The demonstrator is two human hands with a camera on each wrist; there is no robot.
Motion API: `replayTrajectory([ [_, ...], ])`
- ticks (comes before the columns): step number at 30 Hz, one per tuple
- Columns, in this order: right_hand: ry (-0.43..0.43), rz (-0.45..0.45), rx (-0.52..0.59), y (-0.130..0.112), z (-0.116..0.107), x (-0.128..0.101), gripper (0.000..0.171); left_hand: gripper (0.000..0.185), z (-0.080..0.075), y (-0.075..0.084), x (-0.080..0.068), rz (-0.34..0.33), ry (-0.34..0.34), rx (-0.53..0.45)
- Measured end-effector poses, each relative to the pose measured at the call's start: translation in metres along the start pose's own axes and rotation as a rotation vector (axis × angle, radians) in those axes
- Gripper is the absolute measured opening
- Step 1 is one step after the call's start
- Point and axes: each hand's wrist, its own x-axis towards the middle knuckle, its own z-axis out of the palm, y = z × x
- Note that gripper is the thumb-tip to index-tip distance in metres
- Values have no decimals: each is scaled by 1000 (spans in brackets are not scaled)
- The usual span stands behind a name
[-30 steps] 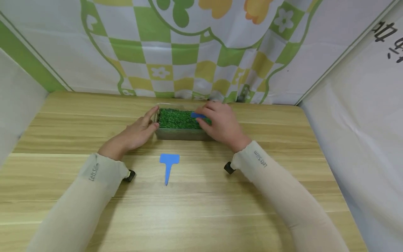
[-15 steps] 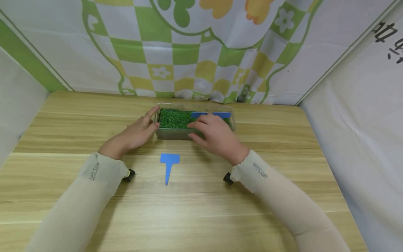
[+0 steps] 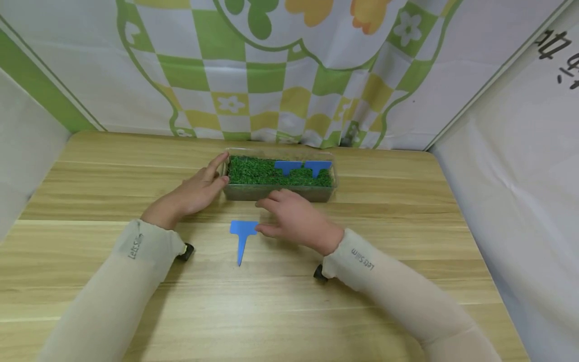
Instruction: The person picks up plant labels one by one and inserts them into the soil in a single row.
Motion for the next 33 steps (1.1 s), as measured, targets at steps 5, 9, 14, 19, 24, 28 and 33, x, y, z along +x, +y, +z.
replayTrajectory([
  [5, -130, 27, -5, -9, 10, 3, 59, 63, 1, -1, -1, -8, -4, -12],
  [9, -163, 16, 8, -15, 15, 5, 64, 63, 1, -1, -2, -7, -10, -14],
  [14, -184, -19, 37, -23, 16, 9, 70, 62, 0, 0, -1, -6, -8, -10],
  [19, -208, -41, 11, -32, 19, 11, 75, 63, 0, 0, 0, -3, -4, -4],
  [24, -207, -65, -52, -38, 25, 12, 80, 63, 0, 0, -1, -1, -6, -6],
  [28, -210, -53, -79, -41, 27, 11, 85, 63, 0, 0, -1, 0, -9, -5],
  [33, -230, -40, -108, -42, 30, 10, 91, 63, -1, 1, -2, 0, -10, -10],
])
